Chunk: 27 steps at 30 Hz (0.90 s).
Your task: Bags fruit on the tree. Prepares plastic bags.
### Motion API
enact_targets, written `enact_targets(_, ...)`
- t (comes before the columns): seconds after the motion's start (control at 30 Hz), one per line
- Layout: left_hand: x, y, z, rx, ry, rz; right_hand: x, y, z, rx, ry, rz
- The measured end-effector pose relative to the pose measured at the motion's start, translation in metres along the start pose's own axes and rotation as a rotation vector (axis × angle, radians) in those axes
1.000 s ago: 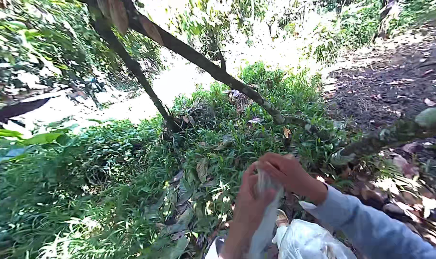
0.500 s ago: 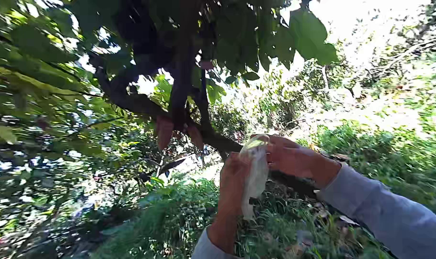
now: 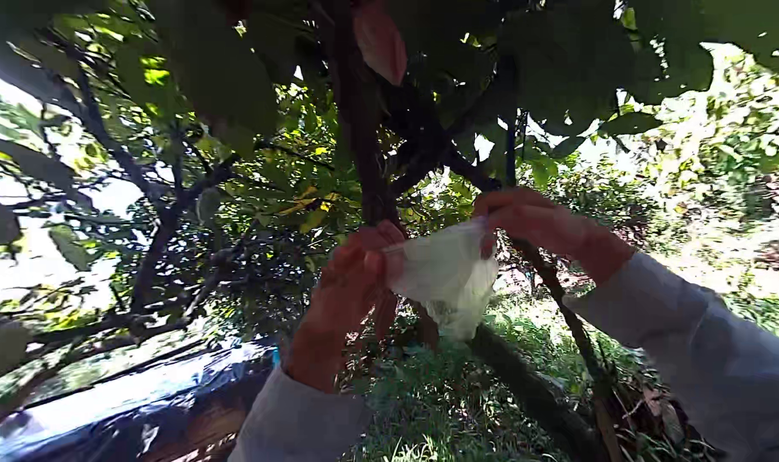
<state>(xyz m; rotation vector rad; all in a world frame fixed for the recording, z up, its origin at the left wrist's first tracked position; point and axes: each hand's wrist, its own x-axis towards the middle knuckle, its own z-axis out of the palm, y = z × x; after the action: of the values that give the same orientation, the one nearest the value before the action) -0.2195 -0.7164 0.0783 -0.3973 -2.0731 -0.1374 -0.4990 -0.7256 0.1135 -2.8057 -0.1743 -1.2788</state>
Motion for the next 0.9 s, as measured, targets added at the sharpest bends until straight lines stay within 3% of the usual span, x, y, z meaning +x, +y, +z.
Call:
enact_targets(0.1,0.017,0.046,-0.028,0.274,0.012,-0.002,0.018,-0.009,-0.022,-0.082,0.053,-0.158)
enact_targets(0.27,0.048,0.119,-0.048,0.747,0.242,0.024,0.04,-0.043,-0.042,-0.089,0.093,-0.319)
enact_targets(0.4,0.069,0.131,-0.024,0.969,0.13,-0.017,0.065,-0.068,-0.015,-0.118,0.182,-0.407)
enact_targets(0.6,0.088,0.134,0.029,1.181,0.023,-0.093,0.082,-0.079,0.028,-0.166,0.072,-0.29)
enact_targets(0.67,0.096,0.139,0.022,1.179,-0.059,-0.157,0.076,-0.079,0.016,-0.15,0.045,-0.23)
enact_targets(0.73,0.104,0.127,-0.027,0.833,-0.305,0.004,0.065,-0.073,-0.006,-0.042,0.011,-0.216)
enact_targets(0.77,0.108,0.126,-0.037,0.736,-0.39,-0.01,0.058,-0.066,-0.018,0.021,-0.021,-0.233)
enact_targets(0.83,0.108,0.149,0.013,0.972,-0.247,-0.312,0.044,-0.056,-0.034,0.097,-0.082,-0.236)
enact_targets(0.9,0.114,0.16,0.06,1.162,-0.144,-0.449,0.029,-0.05,-0.042,0.149,-0.11,-0.262)
